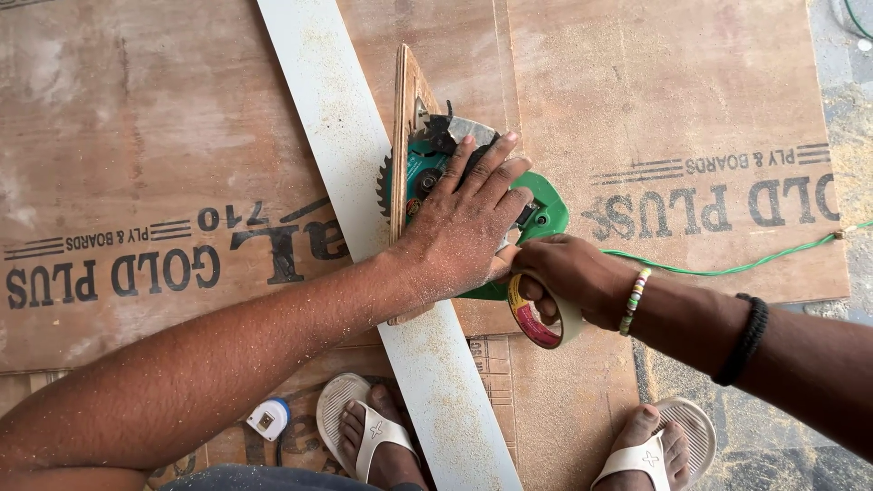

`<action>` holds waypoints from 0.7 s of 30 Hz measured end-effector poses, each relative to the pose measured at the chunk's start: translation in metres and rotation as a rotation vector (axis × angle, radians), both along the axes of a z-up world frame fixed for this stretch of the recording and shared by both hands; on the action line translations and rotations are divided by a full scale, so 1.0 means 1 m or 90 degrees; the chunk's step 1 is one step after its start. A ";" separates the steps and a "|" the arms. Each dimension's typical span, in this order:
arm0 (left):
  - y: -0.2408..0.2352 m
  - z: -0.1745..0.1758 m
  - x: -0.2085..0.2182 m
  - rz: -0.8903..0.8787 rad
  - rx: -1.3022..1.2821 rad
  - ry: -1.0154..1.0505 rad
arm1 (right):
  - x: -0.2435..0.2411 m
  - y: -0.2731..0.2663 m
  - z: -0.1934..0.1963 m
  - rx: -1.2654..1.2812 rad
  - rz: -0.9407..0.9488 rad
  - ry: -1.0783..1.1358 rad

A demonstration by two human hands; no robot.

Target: Cutting a piece of plywood using a circular saw and applying tape to the saw's base plate.

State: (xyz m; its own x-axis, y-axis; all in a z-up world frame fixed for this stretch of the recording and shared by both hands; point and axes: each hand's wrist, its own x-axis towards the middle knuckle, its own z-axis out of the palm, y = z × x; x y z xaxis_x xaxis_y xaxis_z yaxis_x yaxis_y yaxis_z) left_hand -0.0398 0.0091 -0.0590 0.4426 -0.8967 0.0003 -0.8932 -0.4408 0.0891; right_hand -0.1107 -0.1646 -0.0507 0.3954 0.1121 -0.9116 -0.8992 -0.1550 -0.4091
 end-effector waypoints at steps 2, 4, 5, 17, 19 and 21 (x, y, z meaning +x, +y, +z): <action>-0.001 0.004 0.001 0.006 -0.020 0.048 | -0.001 0.001 -0.006 0.037 -0.079 0.026; -0.002 0.005 0.001 0.013 -0.040 0.098 | -0.005 0.001 -0.016 0.075 -0.156 0.052; -0.001 0.004 0.001 0.009 -0.053 0.097 | -0.009 0.001 -0.022 0.115 -0.172 0.036; -0.004 0.004 -0.005 0.021 -0.065 0.074 | -0.017 0.024 -0.021 0.084 -0.303 0.005; -0.003 0.001 -0.005 0.021 -0.070 0.060 | -0.015 0.028 -0.018 0.056 -0.312 0.011; -0.002 -0.005 -0.006 0.028 -0.083 0.060 | -0.015 0.030 -0.016 0.030 -0.307 -0.019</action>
